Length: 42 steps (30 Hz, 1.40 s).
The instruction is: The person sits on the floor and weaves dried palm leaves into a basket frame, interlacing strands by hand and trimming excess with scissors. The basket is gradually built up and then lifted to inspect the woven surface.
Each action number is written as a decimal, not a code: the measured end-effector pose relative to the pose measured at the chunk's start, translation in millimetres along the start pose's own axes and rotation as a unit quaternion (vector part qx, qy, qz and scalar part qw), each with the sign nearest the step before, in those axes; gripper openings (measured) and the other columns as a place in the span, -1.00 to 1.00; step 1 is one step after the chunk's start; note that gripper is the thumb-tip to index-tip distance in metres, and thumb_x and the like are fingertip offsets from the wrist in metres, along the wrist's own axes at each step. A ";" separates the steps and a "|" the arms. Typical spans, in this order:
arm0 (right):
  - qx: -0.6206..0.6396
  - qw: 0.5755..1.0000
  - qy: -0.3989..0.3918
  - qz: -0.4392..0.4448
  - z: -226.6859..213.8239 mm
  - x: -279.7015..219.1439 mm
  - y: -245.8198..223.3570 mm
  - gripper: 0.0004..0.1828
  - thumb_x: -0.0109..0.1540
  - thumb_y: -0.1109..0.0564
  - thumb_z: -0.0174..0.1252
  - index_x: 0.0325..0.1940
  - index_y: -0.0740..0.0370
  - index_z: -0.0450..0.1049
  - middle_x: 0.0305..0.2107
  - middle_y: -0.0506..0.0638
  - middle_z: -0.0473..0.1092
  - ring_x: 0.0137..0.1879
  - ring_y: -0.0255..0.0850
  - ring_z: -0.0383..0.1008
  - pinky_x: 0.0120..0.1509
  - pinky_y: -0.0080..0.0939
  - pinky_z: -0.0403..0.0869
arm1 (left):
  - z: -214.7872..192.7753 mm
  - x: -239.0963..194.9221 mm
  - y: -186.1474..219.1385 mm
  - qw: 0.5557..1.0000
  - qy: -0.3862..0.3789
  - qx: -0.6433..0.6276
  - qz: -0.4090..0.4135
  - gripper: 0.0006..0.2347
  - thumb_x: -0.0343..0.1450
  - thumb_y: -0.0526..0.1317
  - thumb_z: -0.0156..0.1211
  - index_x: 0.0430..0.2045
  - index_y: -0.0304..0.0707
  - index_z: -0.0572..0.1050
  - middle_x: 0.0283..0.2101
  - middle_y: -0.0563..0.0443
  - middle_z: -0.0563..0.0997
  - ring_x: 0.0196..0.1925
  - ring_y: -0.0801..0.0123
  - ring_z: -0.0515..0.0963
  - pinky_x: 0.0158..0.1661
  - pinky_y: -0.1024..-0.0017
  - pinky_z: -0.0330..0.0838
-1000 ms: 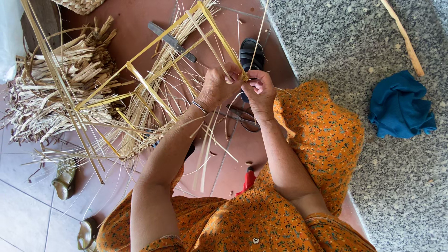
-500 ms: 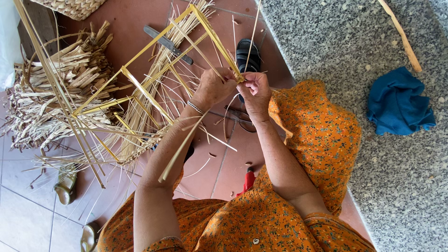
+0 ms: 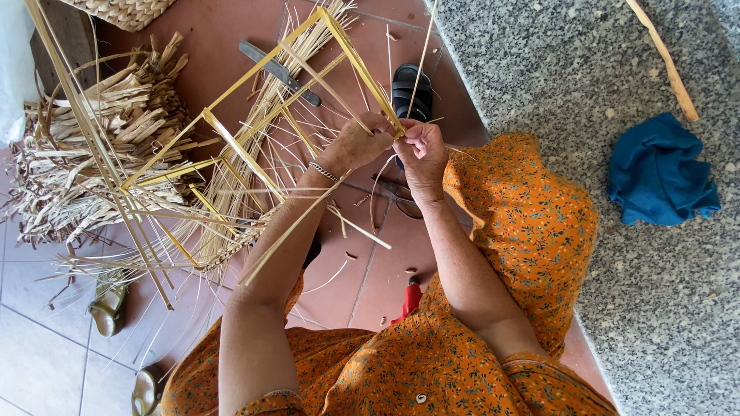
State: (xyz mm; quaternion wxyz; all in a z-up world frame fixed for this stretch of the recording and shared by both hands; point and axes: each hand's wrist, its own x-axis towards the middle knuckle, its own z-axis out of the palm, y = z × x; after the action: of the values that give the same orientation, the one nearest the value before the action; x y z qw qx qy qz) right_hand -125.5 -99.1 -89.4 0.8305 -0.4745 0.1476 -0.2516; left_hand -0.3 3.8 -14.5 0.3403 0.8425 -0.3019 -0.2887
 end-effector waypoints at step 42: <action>0.113 0.971 0.043 0.208 2.8 6.4 -43.7 -0.68 0.22 0.22 0.16 0.07 0.31 0.47 0.01 0.07 0.49 0.02 -0.20 0.55 0.15 0.03 0.60 | -10.8 -23.0 40.0 0.993 0.075 0.062 0.065 -0.89 0.28 -0.20 0.41 -0.42 -0.17 0.66 -0.32 0.00 0.67 -0.29 0.26 0.71 -0.25 0.33 0.57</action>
State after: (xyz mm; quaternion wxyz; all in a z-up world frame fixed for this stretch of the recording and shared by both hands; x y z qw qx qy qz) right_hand -131.0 -119.1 -50.3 0.9056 -0.3252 0.2495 -0.1087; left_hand -20.3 0.9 28.3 0.3268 0.8599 -0.3469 -0.1829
